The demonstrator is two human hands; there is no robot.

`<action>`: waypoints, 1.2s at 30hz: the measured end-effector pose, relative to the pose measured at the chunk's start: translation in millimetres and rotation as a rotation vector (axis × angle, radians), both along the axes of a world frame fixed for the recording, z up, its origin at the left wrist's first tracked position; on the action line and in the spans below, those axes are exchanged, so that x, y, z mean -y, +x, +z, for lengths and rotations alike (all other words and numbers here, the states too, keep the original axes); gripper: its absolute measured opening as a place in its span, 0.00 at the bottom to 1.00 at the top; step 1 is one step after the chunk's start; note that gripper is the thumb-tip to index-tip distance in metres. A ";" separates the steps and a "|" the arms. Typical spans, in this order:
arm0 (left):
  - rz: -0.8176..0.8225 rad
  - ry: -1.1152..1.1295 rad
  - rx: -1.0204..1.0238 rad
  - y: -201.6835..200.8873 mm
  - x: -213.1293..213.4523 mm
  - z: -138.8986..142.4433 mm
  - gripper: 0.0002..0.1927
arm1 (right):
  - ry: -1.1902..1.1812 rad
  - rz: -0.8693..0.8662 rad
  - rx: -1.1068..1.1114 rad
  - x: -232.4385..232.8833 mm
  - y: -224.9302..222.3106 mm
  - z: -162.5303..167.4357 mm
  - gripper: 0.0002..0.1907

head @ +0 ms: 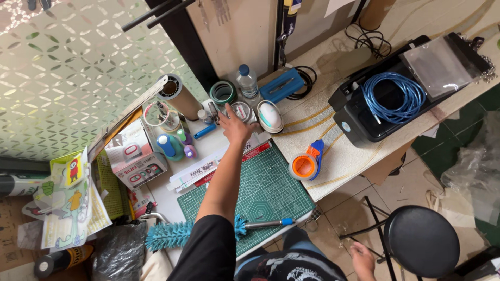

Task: The person places foil-wrapped items into a white box and closes it. They then handle tape rolls and rings on the worktable, seal a plastic bag of dark items with tape, and finally handle a slipper and a hammer at the desk.

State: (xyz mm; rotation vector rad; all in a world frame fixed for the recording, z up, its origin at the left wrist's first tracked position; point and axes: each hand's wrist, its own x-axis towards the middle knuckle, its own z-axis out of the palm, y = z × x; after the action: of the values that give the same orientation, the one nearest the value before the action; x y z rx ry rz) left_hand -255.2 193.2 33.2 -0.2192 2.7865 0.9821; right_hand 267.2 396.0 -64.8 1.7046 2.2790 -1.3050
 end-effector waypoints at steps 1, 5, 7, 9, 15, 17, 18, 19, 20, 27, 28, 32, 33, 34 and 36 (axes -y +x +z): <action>0.002 0.003 0.049 -1.0 -1.9 -0.8 0.68 | -0.069 -0.031 -0.069 1.2 -3.3 -6.2 0.20; -0.016 -0.017 0.009 -10.7 -0.1 -16.3 0.70 | -0.273 -0.085 -0.124 -8.4 -10.2 -14.0 0.20; -0.030 -0.027 -0.010 -14.7 3.7 -23.7 0.74 | -0.280 -0.076 -0.107 -17.7 -11.7 -15.4 0.20; -0.101 -0.158 0.083 -21.8 9.2 -24.2 0.78 | -0.227 -0.040 -0.140 -26.9 -15.8 -14.9 0.19; -0.026 -0.143 -0.094 -80.5 24.9 9.1 0.67 | -0.005 0.186 -0.068 -33.6 -41.2 -13.2 0.19; 0.034 -0.124 -0.053 -103.0 21.6 18.1 0.59 | -0.085 0.310 -0.158 -19.4 -61.4 -9.6 0.17; 0.057 -0.157 0.004 -111.5 17.1 20.4 0.56 | -0.118 0.370 -0.200 -12.0 -71.7 -5.2 0.16; 0.081 -0.187 0.060 -118.0 10.7 20.6 0.54 | -0.136 0.445 -0.218 -3.5 -82.2 0.9 0.15; 0.096 -0.171 0.047 -122.8 3.4 18.5 0.54 | -0.151 0.525 -0.238 6.0 -94.6 8.1 0.14; 0.065 -0.176 -0.063 -126.5 -7.7 8.2 0.46 | -0.093 1.000 -0.455 63.4 -196.2 52.9 0.11; 0.058 -0.160 -0.042 -128.6 -1.6 9.4 0.45 | -0.091 1.034 -0.511 67.2 -207.4 57.2 0.11; -0.090 -0.037 -0.141 -128.3 38.6 9.1 0.48 | -0.168 1.018 -0.547 80.9 -273.5 58.9 0.13; -0.145 -0.017 -0.159 -124.0 50.1 7.1 0.52 | -0.210 0.978 -0.496 82.6 -289.8 57.6 0.13; -0.202 0.002 -0.177 -116.5 60.8 4.0 0.55 | -0.247 0.923 -0.491 84.4 -306.7 55.4 0.14; -0.347 0.123 -0.280 -78.2 87.5 -8.5 0.53 | -0.326 0.812 -0.468 90.1 -332.8 48.9 0.14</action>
State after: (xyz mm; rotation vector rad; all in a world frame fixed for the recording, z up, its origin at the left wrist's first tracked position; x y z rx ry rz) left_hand -333.4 105.7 24.7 0.4359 2.8473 1.1593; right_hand -65.6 305.9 -15.9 0.3002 2.3459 -1.7870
